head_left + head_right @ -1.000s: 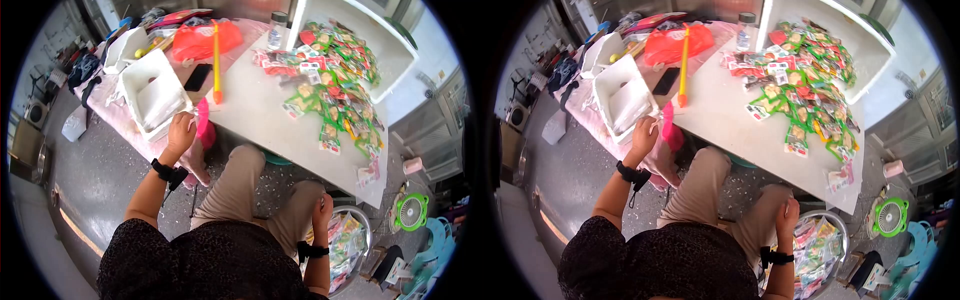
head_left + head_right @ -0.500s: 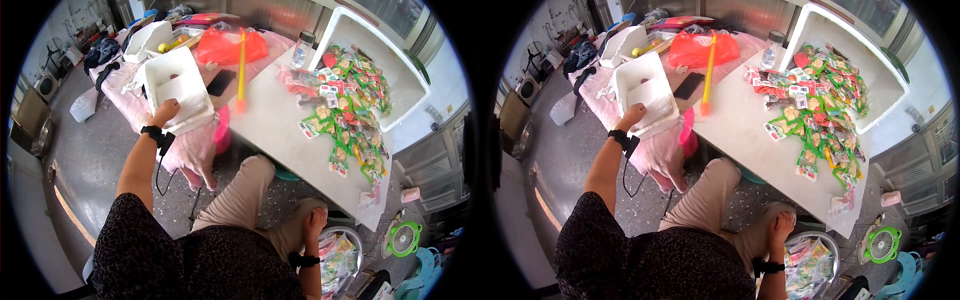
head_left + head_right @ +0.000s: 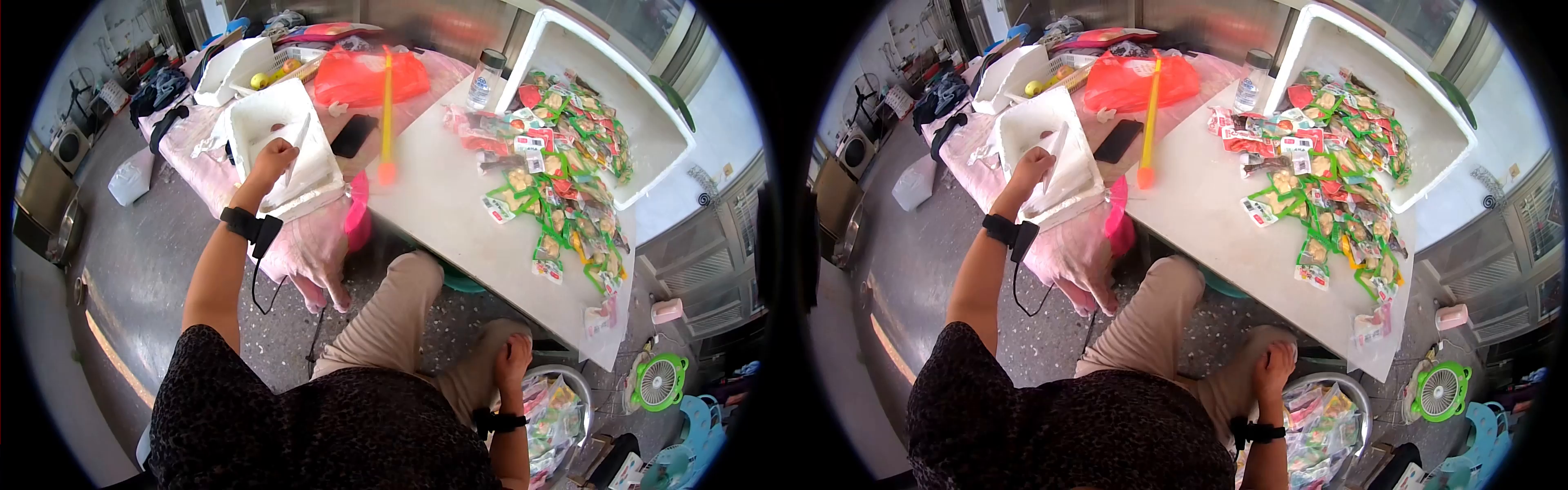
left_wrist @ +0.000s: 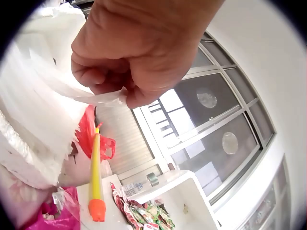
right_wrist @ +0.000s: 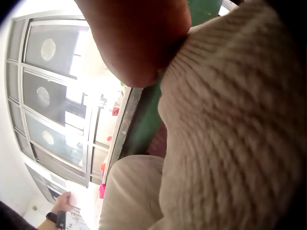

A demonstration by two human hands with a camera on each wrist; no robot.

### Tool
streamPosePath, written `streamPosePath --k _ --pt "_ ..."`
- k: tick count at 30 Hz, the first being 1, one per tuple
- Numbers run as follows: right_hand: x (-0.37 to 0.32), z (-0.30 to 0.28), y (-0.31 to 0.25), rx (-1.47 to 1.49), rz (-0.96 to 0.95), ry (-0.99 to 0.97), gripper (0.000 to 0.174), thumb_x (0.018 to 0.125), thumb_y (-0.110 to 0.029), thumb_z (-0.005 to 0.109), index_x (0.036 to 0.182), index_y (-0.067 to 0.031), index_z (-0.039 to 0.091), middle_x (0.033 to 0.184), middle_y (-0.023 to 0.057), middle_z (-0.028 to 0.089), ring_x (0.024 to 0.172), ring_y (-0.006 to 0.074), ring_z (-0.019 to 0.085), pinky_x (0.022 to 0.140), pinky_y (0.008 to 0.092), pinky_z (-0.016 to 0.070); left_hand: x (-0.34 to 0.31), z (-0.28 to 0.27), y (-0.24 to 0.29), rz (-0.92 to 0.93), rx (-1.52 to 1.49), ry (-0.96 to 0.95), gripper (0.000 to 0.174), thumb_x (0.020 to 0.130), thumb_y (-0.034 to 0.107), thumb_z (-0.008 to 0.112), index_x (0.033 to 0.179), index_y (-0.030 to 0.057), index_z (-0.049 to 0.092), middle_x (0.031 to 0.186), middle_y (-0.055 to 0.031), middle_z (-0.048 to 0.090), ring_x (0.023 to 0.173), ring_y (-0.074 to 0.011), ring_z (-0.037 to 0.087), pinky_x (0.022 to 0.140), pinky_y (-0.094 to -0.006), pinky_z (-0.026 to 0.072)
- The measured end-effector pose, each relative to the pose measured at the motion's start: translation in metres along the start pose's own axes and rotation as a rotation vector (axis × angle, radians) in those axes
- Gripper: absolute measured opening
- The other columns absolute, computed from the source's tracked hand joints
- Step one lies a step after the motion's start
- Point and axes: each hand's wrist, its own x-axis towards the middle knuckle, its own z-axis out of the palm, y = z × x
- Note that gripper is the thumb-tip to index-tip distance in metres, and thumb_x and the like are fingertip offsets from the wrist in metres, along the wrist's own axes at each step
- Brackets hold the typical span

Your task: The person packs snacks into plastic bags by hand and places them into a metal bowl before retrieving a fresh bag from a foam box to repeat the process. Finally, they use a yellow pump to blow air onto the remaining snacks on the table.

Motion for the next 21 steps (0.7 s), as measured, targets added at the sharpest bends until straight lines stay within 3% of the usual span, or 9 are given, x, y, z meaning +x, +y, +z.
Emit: streamPosePath --k 3,4,8,10,12,14,15,17,21 --pt "0.016 -0.011 -0.004 0.251 0.139 0.024 0.015 0.069 -0.003 0.052 0.083 0.0002 0.05 0.085 0.0156 0.052 0.082 0.0336 0.049 0.076 0.0383 0.0394 -0.021 0.041 0.03 0.098 -0.106 -0.174 0.011 0.077 0.012 0.053 0.071 0.005 0.048 0.061 0.0027 0.044 0.054 -0.0049 0.037 0.049 -0.0185 0.032" --pt "0.035 -0.023 -0.018 0.273 0.121 0.047 0.014 0.073 -0.004 0.051 0.086 0.0018 0.05 0.081 0.0155 0.053 0.077 0.0301 0.051 0.069 0.0327 0.0423 -0.03 0.06 0.035 0.16 -0.135 -0.222 0.009 0.077 0.008 0.052 0.071 0.0045 0.048 0.062 0.0028 0.044 0.056 -0.0047 0.038 0.049 -0.0187 0.0323" --pt "0.083 -0.026 -0.035 0.648 0.45 -0.076 0.018 0.076 -0.008 0.054 0.091 0.0009 0.051 0.082 0.0073 0.055 0.071 0.0115 0.052 0.062 0.0225 0.0422 -0.061 0.147 0.036 0.347 -0.014 -0.372 0.01 0.077 0.007 0.053 0.071 0.0044 0.046 0.064 0.0045 0.042 0.059 -0.0038 0.038 0.051 -0.0185 0.0328" --pt "0.107 -0.009 -0.04 0.841 0.405 -0.067 0.019 0.076 -0.01 0.055 0.092 0.0004 0.051 0.082 0.0048 0.055 0.072 0.0091 0.051 0.062 0.0205 0.0418 -0.082 0.192 0.038 0.265 -0.064 -0.427 0.013 0.073 0.01 0.055 0.067 0.0023 0.047 0.057 0.0013 0.044 0.054 -0.0062 0.04 0.048 -0.0217 0.0353" --pt "0.131 0.012 -0.051 0.943 0.485 -0.133 0.02 0.08 -0.016 0.052 0.094 -0.0024 0.05 0.083 0.0024 0.053 0.075 0.0094 0.052 0.061 0.0201 0.0408 -0.099 0.23 0.033 0.283 -0.117 -0.499 0.013 0.074 0.012 0.054 0.067 0.0024 0.048 0.056 -0.0008 0.045 0.053 -0.0077 0.043 0.048 -0.0231 0.0368" --pt "0.154 0.017 -0.077 1.08 0.724 -0.201 0.023 0.08 -0.021 0.052 0.096 -0.0039 0.049 0.083 0.0021 0.052 0.078 0.011 0.052 0.061 0.0229 0.0418 -0.114 0.258 0.034 0.195 -0.105 -0.549 0.014 0.075 0.011 0.057 0.068 0.0041 0.047 0.058 0.0028 0.043 0.055 -0.0047 0.038 0.048 -0.0208 0.0337" --pt "0.161 0.026 -0.084 1.134 0.784 -0.199 0.022 0.08 -0.022 0.052 0.093 -0.0048 0.049 0.083 0.0019 0.052 0.077 0.0113 0.052 0.061 0.0239 0.042 -0.116 0.274 0.023 0.276 -0.103 -0.526 0.014 0.074 0.012 0.057 0.068 0.0041 0.047 0.06 0.0024 0.043 0.055 -0.0047 0.038 0.049 -0.0208 0.0336" --pt "0.168 0.045 -0.084 1.221 0.852 -0.242 0.02 0.08 -0.024 0.052 0.09 -0.0064 0.049 0.082 0.0017 0.051 0.074 0.0116 0.051 0.061 0.0252 0.0423 -0.121 0.288 0.021 0.239 -0.07 -0.556 0.014 0.075 0.013 0.057 0.069 0.0046 0.048 0.061 0.0019 0.045 0.057 -0.0046 0.04 0.049 -0.0205 0.0342" --pt "0.168 0.067 -0.074 1.313 0.888 -0.309 0.015 0.08 -0.023 0.052 0.083 -0.009 0.048 0.075 0.0006 0.051 0.066 0.0108 0.049 0.059 0.0249 0.0421 -0.121 0.296 0.015 -0.015 -0.295 -0.701 0.011 0.077 0.014 0.056 0.072 0.0067 0.048 0.063 0.0013 0.047 0.057 -0.0052 0.042 0.049 -0.0197 0.0346"
